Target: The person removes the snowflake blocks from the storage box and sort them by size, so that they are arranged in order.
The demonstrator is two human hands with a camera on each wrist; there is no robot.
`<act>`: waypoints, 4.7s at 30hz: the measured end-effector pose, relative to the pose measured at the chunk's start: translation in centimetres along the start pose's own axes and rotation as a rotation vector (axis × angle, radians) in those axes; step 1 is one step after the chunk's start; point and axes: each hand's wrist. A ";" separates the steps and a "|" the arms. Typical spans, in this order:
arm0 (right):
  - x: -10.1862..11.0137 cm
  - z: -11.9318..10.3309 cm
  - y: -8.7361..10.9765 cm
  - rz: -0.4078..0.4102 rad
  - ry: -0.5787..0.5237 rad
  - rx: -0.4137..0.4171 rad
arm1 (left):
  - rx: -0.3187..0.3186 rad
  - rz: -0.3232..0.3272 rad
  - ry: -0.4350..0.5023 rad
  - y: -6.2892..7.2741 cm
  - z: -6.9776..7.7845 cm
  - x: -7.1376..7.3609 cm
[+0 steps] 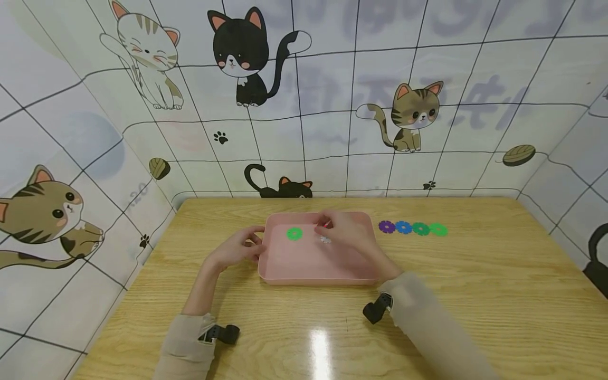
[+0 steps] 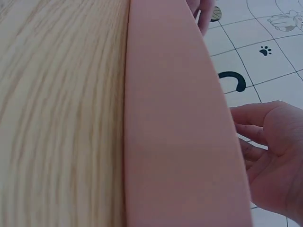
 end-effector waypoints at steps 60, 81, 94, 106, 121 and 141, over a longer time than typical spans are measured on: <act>-0.9 1.1 -0.8 0.033 -0.110 0.015 | -0.009 -0.012 0.013 0.1 -0.1 0.2; 8.4 2.9 3.8 0.222 -0.160 0.097 | 0.002 -0.012 0.023 0.2 0.0 0.2; 14.5 6.0 8.0 0.313 -0.061 0.067 | 0.001 -0.011 0.018 0.2 0.0 0.2; 20.2 11.0 12.1 0.431 0.080 -0.044 | 0.005 -0.010 0.016 0.2 0.1 0.1; 22.6 13.4 14.4 0.446 0.244 -0.156 | 0.017 -0.006 0.017 0.0 0.0 0.0; 22.3 13.2 14.2 0.389 0.312 -0.193 | 0.007 0.001 -0.002 0.0 0.0 0.0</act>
Point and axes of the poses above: each hand's wrist, its own y-axis away from the middle knuckle, its own x-axis out of the back of the hand, z = x × y, and after that the axes turned 15 degrees about -y, right-handed
